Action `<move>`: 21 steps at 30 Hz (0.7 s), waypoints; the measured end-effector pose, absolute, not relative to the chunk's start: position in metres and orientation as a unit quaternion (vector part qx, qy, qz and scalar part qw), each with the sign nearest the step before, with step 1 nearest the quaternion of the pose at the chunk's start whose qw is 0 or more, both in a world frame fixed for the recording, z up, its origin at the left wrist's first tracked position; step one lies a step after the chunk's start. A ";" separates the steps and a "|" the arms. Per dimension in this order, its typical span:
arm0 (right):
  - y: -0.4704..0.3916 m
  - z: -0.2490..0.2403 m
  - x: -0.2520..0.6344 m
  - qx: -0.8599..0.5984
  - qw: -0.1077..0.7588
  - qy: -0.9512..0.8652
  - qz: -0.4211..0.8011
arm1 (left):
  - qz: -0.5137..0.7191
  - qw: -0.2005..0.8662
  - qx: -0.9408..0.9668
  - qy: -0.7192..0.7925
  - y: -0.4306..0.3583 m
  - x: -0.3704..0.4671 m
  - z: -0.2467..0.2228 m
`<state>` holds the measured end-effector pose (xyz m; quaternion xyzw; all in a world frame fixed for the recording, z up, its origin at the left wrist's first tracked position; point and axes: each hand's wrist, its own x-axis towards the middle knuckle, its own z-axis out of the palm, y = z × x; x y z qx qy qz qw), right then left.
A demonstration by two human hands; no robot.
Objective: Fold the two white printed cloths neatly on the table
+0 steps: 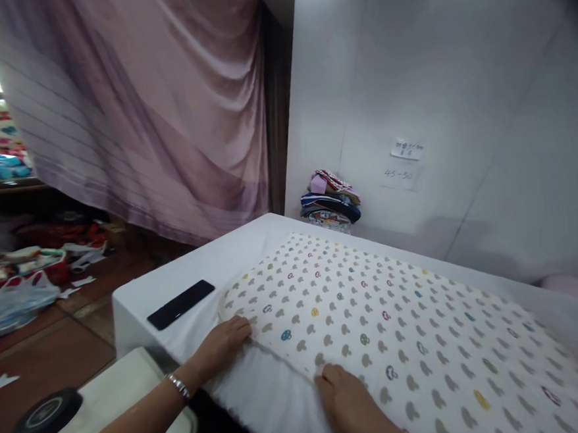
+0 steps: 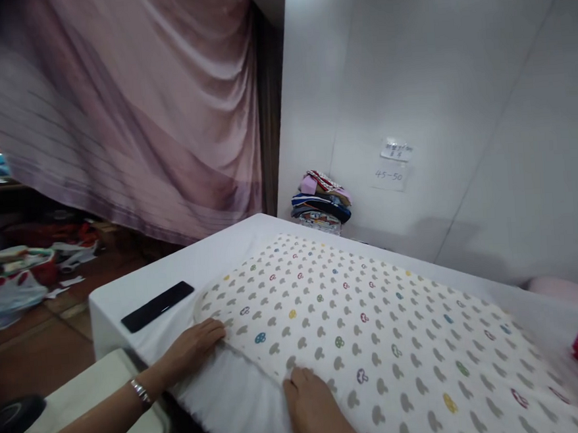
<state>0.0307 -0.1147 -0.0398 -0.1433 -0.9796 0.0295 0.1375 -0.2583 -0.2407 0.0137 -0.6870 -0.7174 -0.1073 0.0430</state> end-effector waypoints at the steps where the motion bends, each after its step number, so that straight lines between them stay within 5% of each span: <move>1: -0.114 -0.040 0.030 -0.153 0.129 -0.979 0.026 | -0.110 0.040 -0.685 -0.719 -0.241 -0.259 0.014; 21: -0.119 -0.028 0.038 -0.149 0.115 -0.981 0.056 | -0.060 0.025 -0.620 -0.782 -0.231 -0.287 -0.002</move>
